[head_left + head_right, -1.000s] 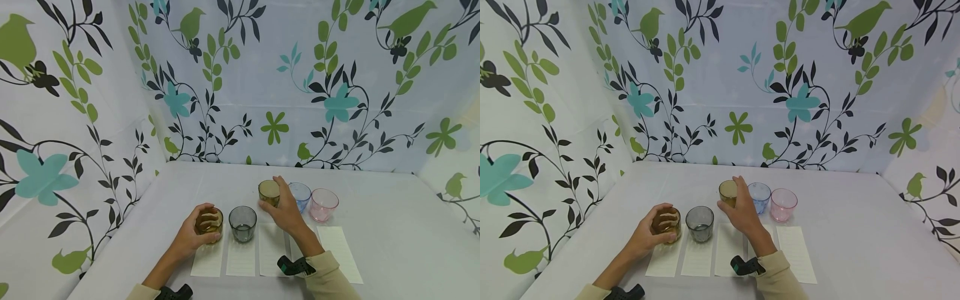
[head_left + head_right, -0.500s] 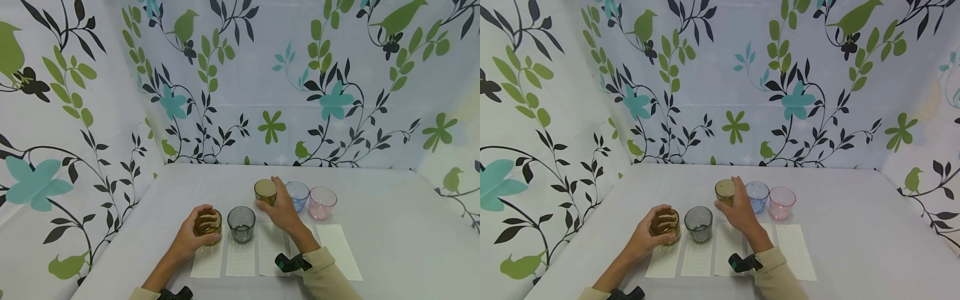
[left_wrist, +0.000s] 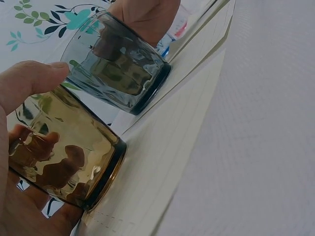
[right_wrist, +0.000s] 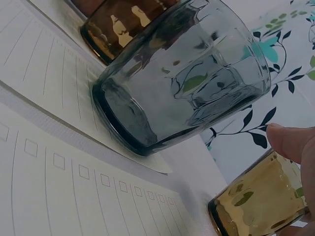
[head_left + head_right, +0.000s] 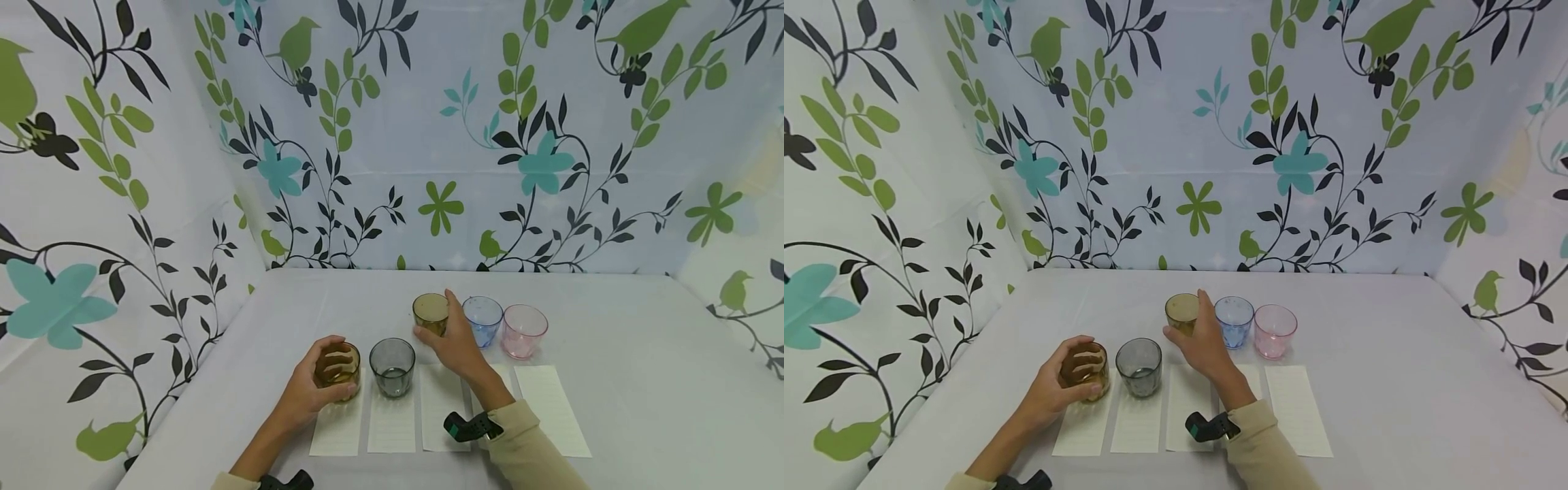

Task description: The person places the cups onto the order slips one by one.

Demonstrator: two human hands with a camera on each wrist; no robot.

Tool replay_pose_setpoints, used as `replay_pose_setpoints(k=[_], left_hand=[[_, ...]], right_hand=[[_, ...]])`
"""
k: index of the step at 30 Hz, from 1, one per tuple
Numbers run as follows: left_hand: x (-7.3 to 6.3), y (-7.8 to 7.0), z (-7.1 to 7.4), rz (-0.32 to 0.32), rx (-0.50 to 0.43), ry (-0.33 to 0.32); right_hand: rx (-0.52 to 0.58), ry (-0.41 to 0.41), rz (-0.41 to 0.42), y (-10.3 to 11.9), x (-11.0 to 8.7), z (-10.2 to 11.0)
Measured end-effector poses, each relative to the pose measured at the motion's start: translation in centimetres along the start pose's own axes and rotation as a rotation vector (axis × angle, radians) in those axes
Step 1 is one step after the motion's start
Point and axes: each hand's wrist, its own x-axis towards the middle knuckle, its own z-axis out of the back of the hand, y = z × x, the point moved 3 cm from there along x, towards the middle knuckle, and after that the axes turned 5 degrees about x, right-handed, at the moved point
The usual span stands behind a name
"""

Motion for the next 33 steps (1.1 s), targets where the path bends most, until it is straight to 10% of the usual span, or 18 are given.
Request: replay_pose_setpoints(k=[33], left_hand=[[0.1,0.3,0.1,-0.016,-0.023,0.021]], right_hand=[[0.07,-0.084,-0.062,-0.5,0.4,-1.1]])
